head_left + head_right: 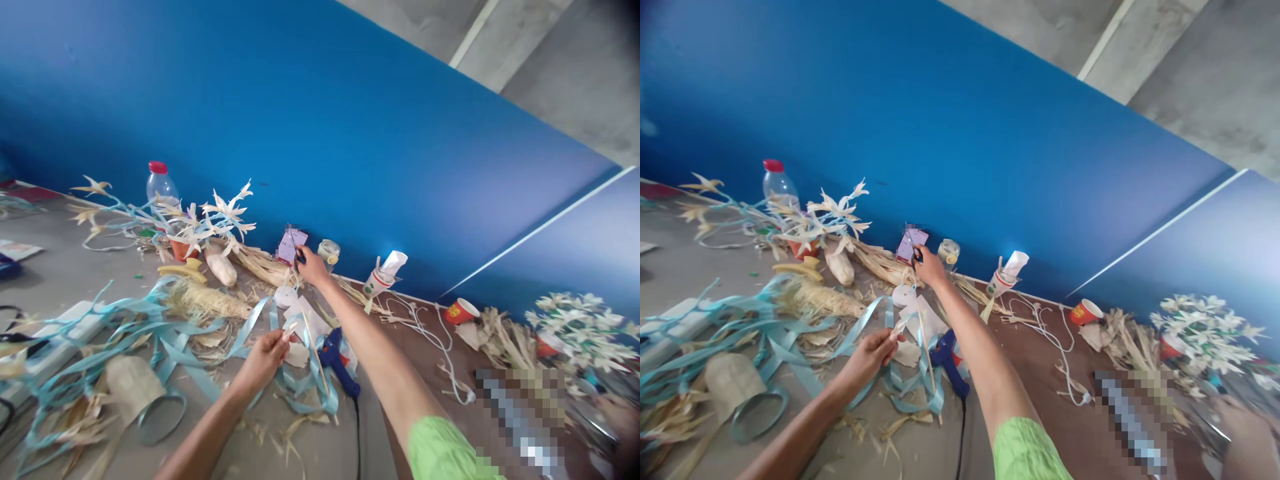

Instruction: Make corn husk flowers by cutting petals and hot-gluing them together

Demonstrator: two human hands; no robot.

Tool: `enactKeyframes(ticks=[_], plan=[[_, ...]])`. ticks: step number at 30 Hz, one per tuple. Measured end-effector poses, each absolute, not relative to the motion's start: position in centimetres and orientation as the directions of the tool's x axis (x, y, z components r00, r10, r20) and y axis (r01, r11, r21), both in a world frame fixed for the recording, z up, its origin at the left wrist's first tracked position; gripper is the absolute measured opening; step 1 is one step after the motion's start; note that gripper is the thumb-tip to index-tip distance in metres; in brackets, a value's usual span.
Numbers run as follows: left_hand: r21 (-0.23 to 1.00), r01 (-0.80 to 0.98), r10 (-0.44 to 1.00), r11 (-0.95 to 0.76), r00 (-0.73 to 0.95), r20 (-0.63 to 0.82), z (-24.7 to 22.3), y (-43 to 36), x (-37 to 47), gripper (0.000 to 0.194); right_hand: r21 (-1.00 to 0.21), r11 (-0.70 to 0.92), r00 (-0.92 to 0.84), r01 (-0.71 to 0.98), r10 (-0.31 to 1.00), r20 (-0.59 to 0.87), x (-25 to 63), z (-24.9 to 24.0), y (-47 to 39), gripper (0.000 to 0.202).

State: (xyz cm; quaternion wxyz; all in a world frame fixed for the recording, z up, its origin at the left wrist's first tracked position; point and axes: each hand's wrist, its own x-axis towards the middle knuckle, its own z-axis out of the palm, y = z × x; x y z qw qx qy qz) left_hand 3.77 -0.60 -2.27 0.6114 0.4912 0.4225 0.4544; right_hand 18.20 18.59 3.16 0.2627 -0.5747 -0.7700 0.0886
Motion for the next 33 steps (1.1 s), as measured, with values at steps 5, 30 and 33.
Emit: enactKeyframes(ticks=[5, 30, 33], plan=[[0.985, -0.123, 0.968, 0.120, 0.236, -0.089, -2.2, -0.6, 3.7, 0.066, -0.400, 0.319, -0.209, 0.859, 0.932, 0.295, 17.9, 3.2, 18.4, 0.050], [0.983, -0.169, 0.946, 0.078, 0.323, -0.019, -0.7, -1.6, 3.9, 0.047, -0.986, 0.164, 0.139, 0.039, 0.976, 0.168, 20.3, 1.6, -3.4, 0.044], [0.992, -0.102, 0.928, 0.071, 0.370, -0.029, -0.4, -2.0, 4.0, 0.044, -0.980, 0.185, 0.079, 0.071, 0.978, 0.191, 19.8, 1.3, -3.4, 0.047]])
